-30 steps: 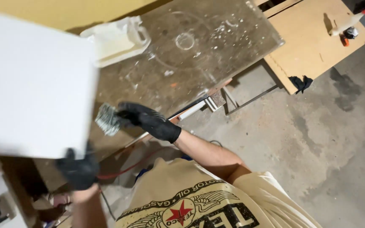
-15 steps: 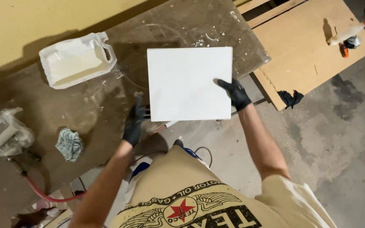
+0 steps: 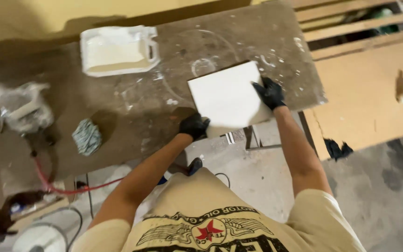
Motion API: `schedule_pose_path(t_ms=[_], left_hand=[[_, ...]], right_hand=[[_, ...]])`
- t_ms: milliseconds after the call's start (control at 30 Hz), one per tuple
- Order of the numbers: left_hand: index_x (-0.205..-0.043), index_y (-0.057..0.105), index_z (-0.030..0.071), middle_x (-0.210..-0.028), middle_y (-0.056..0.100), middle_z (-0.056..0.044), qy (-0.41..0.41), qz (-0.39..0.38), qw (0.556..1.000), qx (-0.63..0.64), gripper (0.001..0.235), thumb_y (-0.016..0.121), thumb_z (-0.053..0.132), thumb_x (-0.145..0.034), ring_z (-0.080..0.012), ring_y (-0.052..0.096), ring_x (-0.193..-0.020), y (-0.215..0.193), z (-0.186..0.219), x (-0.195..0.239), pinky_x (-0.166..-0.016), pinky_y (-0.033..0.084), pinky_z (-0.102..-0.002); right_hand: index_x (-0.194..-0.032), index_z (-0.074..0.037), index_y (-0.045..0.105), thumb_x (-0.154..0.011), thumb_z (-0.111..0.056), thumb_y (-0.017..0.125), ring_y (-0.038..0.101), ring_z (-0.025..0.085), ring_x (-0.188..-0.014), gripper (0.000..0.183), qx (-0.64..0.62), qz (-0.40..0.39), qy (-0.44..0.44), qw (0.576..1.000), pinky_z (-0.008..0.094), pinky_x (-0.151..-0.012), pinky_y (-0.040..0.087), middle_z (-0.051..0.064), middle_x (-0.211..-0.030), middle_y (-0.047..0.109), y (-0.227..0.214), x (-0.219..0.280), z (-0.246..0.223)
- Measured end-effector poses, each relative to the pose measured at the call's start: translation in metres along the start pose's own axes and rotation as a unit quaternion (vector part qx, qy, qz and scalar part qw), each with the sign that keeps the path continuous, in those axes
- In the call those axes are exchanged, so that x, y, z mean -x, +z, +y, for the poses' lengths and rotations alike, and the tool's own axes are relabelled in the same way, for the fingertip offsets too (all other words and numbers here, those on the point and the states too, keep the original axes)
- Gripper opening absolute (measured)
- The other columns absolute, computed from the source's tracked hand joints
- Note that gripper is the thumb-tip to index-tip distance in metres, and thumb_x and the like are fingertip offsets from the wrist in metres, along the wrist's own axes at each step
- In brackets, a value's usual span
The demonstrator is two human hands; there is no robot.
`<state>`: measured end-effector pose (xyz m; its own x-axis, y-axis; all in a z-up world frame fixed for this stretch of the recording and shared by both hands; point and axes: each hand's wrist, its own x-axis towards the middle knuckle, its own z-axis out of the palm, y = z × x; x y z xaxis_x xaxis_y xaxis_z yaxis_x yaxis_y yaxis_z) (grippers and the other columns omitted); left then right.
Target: Wiping a small board with a rag and then painting it with a small roller
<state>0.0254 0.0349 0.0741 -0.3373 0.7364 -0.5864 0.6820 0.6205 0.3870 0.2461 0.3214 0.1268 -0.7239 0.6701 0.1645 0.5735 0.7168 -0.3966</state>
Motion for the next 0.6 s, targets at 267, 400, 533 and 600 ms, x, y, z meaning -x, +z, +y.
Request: schedule_pose_path(t_ms=[267,400,533,600], left_hand=[[-0.141,0.055,0.018,-0.145,0.061,-0.008,0.04,0.023,0.999,0.017,0.07,0.028,0.068,-0.1,-0.0269,0.055,-0.139,-0.014,-0.005,0.011,-0.119,0.039,-0.048],[-0.116,0.066,0.011,-0.127,0.066,-0.021,0.076,0.169,0.974,0.13,0.045,0.046,0.047,-0.1,-0.0393,0.059,-0.129,-0.061,-0.065,0.076,-0.113,0.043,-0.053],[-0.092,0.067,0.007,-0.103,0.066,-0.027,0.122,0.353,0.923,0.097,0.043,0.042,0.038,-0.11,-0.0414,0.063,-0.107,-0.101,-0.235,0.131,-0.103,0.045,-0.044],[-0.107,0.067,0.016,-0.101,0.067,-0.012,-0.219,0.315,0.924,-0.011,0.034,0.062,0.048,-0.095,-0.0382,0.072,-0.094,-0.139,-0.276,0.162,-0.072,0.061,-0.051]], right_hand=[[-0.148,-0.022,0.06,-0.108,-0.072,0.042,0.054,0.032,-0.133,0.067,0.162,-0.075,0.112,0.978,0.048,-0.104,0.047,0.01,-0.138,0.065,0.03,-0.01,0.013],[-0.116,-0.019,0.073,-0.108,-0.05,0.075,0.069,0.017,-0.085,0.031,0.198,0.222,-0.034,0.954,0.031,-0.082,0.058,-0.004,-0.069,0.063,0.045,0.01,0.009],[-0.111,-0.004,0.068,-0.103,-0.013,0.081,0.069,0.016,-0.101,0.018,-0.297,0.195,0.149,0.923,0.029,-0.097,0.05,0.003,-0.088,0.068,0.076,0.07,-0.09],[-0.124,0.0,0.071,-0.101,-0.005,0.066,0.069,0.033,-0.114,0.024,0.062,0.111,-0.149,0.981,0.041,-0.102,0.054,0.02,-0.111,0.075,0.124,0.104,-0.108]])
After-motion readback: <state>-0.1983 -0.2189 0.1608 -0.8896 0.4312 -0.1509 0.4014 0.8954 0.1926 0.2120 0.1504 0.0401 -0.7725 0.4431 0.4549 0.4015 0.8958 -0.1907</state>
